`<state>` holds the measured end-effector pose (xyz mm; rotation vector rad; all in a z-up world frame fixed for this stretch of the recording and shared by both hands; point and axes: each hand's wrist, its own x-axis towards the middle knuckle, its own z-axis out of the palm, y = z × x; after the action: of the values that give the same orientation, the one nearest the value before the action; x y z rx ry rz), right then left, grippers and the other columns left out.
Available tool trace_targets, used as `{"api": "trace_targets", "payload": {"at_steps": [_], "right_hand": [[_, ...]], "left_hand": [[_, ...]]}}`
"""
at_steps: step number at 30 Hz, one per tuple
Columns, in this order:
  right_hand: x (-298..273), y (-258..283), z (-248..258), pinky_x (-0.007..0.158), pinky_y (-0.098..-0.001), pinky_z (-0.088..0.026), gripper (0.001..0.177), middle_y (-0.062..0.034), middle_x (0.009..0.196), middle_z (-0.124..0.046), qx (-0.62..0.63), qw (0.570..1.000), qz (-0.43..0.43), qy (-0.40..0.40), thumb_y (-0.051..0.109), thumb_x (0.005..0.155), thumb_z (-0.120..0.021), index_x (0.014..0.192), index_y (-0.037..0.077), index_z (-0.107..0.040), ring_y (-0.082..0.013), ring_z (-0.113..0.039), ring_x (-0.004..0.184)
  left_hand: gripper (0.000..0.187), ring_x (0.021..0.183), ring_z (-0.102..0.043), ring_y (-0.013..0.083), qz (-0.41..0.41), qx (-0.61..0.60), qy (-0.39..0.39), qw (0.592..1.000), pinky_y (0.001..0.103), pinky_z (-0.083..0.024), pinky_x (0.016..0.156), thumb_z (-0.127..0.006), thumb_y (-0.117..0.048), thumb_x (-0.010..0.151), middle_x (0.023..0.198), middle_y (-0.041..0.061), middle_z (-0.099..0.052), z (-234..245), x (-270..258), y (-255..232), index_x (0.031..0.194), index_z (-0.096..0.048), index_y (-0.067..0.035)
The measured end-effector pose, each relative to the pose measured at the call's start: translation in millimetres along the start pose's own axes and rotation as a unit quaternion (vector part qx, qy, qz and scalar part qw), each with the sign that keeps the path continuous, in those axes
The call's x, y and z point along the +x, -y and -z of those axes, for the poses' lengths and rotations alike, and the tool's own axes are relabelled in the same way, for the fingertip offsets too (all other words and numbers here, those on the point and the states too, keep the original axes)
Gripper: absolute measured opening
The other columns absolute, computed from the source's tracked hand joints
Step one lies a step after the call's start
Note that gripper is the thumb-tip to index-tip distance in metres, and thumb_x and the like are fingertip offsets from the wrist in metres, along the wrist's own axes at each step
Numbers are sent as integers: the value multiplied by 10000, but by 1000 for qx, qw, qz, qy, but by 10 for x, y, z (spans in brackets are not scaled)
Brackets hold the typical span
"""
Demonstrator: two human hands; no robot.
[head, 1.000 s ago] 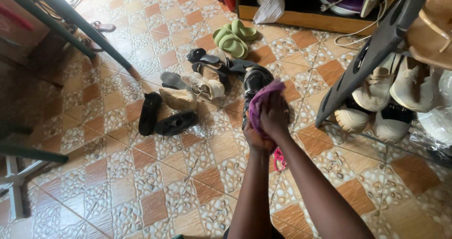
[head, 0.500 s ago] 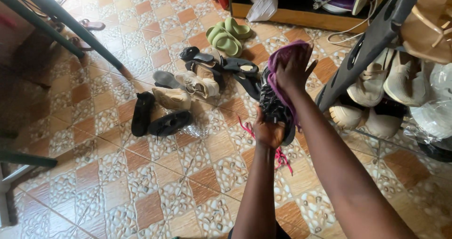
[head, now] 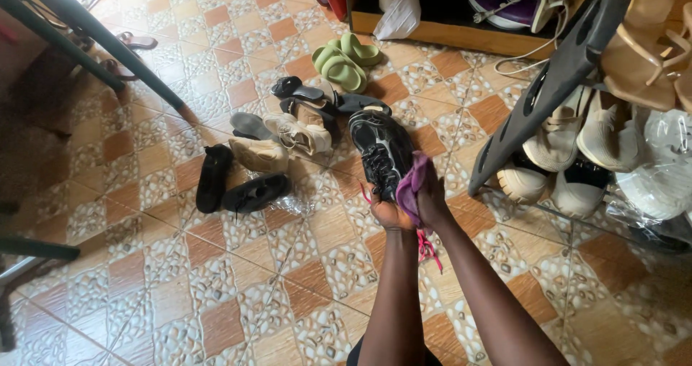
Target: The person wipes several pairs of shoes on the floor with a purple cloth, handling each shoe one at a time. The person wipes the exterior surfaces of black sneakers, white sneakers, and black flats, then places them back on the floor.
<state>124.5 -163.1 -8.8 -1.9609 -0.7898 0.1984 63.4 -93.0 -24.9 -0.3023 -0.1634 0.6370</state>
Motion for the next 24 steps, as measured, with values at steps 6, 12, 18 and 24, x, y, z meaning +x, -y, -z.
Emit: {"api": "trace_targets", "payload": {"at_steps": [6,12,18,24], "right_hand": [[109,-49,89,1227,-683,60,729,-163,1747,-22,-164,982,-5,-92,371,1051,-322,1663,67,-68,-328,53,1614],[1331,48,477,1233,-677,-6,819,-225,1721,-30,-220,958,91,-162,292,972,-480,1655,36,-106,-369,29,1601],[873,434,531,1283,-482,-171,612,-229,1701,-136,17,987,154,-49,168,1041,-414,1629,76,-273,-375,-100,1590],[156,-175,245,1219,-354,-268,548,-149,1637,-385,187,979,-5,85,90,1025,-419,1566,25,-361,-257,-341,1523]], "left_hand": [[546,1337,-550,379,25,61,12,998,534,-394,1203,-467,-466,1125,1467,176,-584,355,103,52,1452,-577,-43],[499,1235,-546,340,137,95,109,980,486,-410,1162,-359,-419,1255,1389,180,-576,575,21,197,1429,-500,27],[990,1303,-620,266,174,278,-62,943,437,-453,1126,-375,-847,839,1410,76,-676,-545,-184,252,1433,-548,-74],[1113,1207,-602,267,182,336,-58,922,413,-494,1052,-323,-934,875,1364,111,-627,169,62,-25,1486,-492,-20]]}}
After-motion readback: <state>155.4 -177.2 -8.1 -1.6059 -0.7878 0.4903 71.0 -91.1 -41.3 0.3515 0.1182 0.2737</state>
